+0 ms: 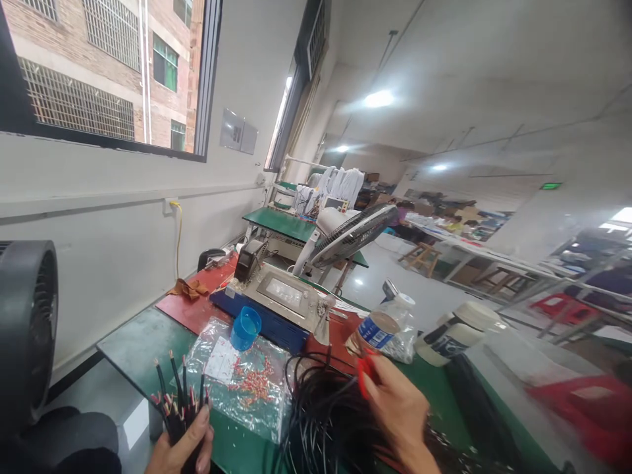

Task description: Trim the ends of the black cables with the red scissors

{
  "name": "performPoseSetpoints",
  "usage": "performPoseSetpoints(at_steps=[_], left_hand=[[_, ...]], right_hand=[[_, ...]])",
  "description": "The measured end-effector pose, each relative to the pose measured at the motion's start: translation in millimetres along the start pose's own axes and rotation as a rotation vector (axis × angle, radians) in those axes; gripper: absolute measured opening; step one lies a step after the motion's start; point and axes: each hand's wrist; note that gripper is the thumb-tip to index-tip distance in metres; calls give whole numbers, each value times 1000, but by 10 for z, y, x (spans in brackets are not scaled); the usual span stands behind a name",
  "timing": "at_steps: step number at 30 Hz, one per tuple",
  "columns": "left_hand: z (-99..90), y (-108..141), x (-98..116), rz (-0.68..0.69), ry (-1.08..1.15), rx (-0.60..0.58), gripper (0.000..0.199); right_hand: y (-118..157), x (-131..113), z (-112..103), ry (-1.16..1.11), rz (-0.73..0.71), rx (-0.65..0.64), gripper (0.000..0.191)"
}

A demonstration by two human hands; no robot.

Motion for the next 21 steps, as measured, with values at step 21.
performPoseSetpoints(at_steps=[21], left_hand=[[359, 162, 45, 23, -206, -199, 40]], right_hand=[[318, -1375, 160, -1504, 249, -1253, 50]])
Point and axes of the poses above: each hand's wrist, its own y-axis away from the middle knuckle, its own z-axis out of the palm, x = y × z, and after that the axes turned 4 degrees about y, right-handed
